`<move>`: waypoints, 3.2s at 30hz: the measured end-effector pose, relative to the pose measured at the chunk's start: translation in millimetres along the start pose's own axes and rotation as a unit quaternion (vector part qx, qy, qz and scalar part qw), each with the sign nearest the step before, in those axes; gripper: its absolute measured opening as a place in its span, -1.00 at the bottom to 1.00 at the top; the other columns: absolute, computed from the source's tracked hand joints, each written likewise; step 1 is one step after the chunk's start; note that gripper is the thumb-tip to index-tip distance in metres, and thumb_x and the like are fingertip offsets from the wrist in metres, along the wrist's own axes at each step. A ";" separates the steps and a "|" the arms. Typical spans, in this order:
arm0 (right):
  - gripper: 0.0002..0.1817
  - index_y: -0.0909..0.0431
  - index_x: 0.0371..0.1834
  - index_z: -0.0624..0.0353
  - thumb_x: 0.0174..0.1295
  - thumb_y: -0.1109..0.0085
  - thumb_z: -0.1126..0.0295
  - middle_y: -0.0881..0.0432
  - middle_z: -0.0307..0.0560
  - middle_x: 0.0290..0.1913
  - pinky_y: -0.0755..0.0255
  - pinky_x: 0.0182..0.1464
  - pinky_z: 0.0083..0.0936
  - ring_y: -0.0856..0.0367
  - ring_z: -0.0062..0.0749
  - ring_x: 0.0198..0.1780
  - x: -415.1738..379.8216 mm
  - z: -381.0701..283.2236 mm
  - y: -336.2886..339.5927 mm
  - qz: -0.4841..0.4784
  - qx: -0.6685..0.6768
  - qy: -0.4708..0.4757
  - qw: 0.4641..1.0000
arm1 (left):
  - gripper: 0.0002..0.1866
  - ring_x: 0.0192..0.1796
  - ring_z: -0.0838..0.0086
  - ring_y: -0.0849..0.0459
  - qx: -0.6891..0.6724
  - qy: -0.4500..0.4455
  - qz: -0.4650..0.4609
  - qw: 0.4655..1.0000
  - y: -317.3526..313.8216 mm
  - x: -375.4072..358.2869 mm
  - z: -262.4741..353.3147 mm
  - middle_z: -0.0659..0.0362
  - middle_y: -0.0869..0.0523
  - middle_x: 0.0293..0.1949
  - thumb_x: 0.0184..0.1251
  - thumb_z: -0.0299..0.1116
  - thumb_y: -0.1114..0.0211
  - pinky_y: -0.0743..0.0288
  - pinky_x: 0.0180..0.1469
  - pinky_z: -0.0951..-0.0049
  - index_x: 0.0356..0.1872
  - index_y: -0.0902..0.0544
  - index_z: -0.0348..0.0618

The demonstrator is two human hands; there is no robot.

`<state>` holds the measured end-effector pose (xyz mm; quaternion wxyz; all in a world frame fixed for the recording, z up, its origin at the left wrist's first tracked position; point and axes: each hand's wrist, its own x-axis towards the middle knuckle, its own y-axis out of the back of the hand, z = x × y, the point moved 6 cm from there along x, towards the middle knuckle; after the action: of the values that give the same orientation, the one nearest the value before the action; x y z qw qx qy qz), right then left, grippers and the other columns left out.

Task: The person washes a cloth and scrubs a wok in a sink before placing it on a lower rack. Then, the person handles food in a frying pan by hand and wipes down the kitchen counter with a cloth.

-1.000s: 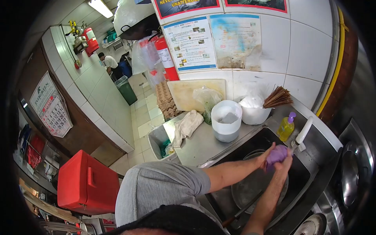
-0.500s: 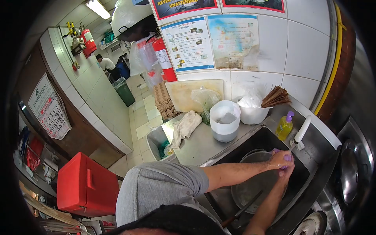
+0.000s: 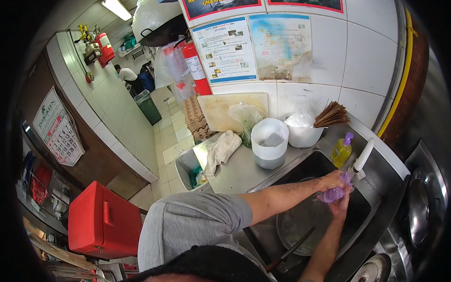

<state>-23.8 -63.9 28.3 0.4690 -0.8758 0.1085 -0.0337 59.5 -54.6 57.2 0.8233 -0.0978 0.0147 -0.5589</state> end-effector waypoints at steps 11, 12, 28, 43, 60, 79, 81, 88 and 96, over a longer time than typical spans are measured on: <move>-0.63 -0.45 -0.08 0.17 0.01 -0.20 0.35 -0.55 -0.20 -0.20 -0.45 -0.19 -0.48 -0.55 -0.45 -0.23 49.7 19.9 101.9 0.124 -0.329 0.203 0.914 | -0.61 -0.17 0.08 -0.63 0.393 -0.021 0.137 0.909 12.5 12.4 -21.1 -0.12 -0.63 -0.28 -0.22 -0.38 -0.32 -0.50 -0.11 0.23 -0.24 -0.58 -0.29; -0.63 -0.45 -0.08 0.17 0.01 -0.20 0.35 -0.55 -0.20 -0.20 -0.45 -0.19 -0.48 -0.55 -0.45 -0.23 56.5 24.7 109.3 0.125 -0.330 0.204 0.913 | -0.48 -0.06 0.11 -0.60 0.409 0.035 0.151 0.899 13.5 10.5 -22.6 -0.14 -0.61 -0.17 -0.26 -0.35 -0.37 -0.48 0.00 0.24 -0.12 -0.55 -0.29; -0.63 -0.41 -0.01 0.19 0.07 -0.19 0.52 -0.52 -0.15 -0.17 -0.41 -0.07 -0.49 -0.51 -0.43 -0.14 20.5 -6.1 19.7 0.179 -0.270 0.108 0.940 | -0.38 -0.03 0.33 -0.53 -0.362 0.158 0.013 0.919 9.1 -38.7 -81.7 0.17 -0.57 -0.08 0.12 0.26 -0.14 -0.41 -0.02 0.27 0.00 -0.47 -0.04; -0.57 -0.44 0.03 0.23 0.24 0.05 0.13 -0.54 0.00 -0.04 -0.42 0.02 -0.35 -0.54 -0.28 -0.06 19.7 -7.0 59.5 0.280 -0.115 0.181 0.936 | -0.58 -0.14 0.25 -0.60 0.261 0.031 0.213 0.941 14.0 -6.3 -34.2 0.08 -0.64 -0.18 0.06 -0.03 -0.31 -0.43 -0.02 0.29 -0.15 -0.58 -0.09; -0.75 -0.49 -0.28 0.06 -0.10 -0.21 0.43 -0.52 -0.28 -0.39 -0.37 -0.42 -0.45 -0.48 -0.52 -0.40 -16.1 68.2 30.7 0.072 -0.212 -0.086 0.971 | -0.86 -0.48 0.50 -0.53 0.074 0.127 -0.001 0.989 13.1 -41.5 -62.6 0.22 -0.54 -0.52 -0.05 -0.54 -0.32 -0.46 -0.43 0.46 -0.47 -0.53 -0.18; -0.37 -0.28 0.22 0.08 0.09 -0.19 0.12 -0.50 0.22 -0.04 -0.34 0.09 -0.29 -0.46 0.04 0.04 15.1 -90.3 107.9 0.424 -0.696 0.323 0.482 | -0.42 -0.15 0.38 -0.47 0.307 -0.004 0.239 0.921 134.3 -149.9 13.8 0.09 -0.48 -0.20 0.00 -0.18 -0.44 -0.36 -0.03 0.40 -0.05 -0.34 -0.23; -0.39 -0.28 0.22 0.08 0.11 -0.17 0.12 -0.51 0.21 -0.04 -0.34 0.10 -0.29 -0.47 0.01 0.04 40.4 -104.8 120.6 0.402 -0.660 0.337 0.538 | -0.42 -0.16 0.42 -0.46 0.260 0.030 0.215 0.941 143.3 -176.3 14.6 0.10 -0.48 -0.22 0.00 -0.22 -0.44 -0.37 -0.05 0.42 -0.04 -0.34 -0.22; -0.52 -0.49 -0.20 0.18 0.14 -0.08 -0.06 -0.47 -0.08 -0.50 -0.27 -0.64 -0.43 -0.36 -0.42 -0.65 75.2 -119.9 155.7 0.543 -0.385 0.173 0.726 | -0.56 -0.24 0.50 -0.49 0.251 0.125 0.160 0.946 151.6 -239.2 24.5 0.17 -0.54 -0.32 0.04 -0.36 -0.41 -0.39 -0.10 0.48 -0.11 -0.39 -0.23; -0.66 -0.41 -0.13 0.05 0.11 -0.13 0.12 -0.48 -0.21 -0.38 -0.44 -0.56 -0.45 -0.50 -0.49 -0.49 2.9 43.6 14.2 0.236 -0.229 0.069 0.942 | -0.68 -0.09 0.48 -0.41 0.231 -0.039 0.145 0.961 91.3 -224.0 56.2 0.17 -0.47 -0.19 0.17 -0.35 -0.29 -0.28 0.05 0.45 -0.13 -0.39 -0.21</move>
<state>-16.1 -36.7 -7.9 0.2417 -0.9045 0.3485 0.0434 66.8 192.9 77.0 0.8958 0.0759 -0.1329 -0.4172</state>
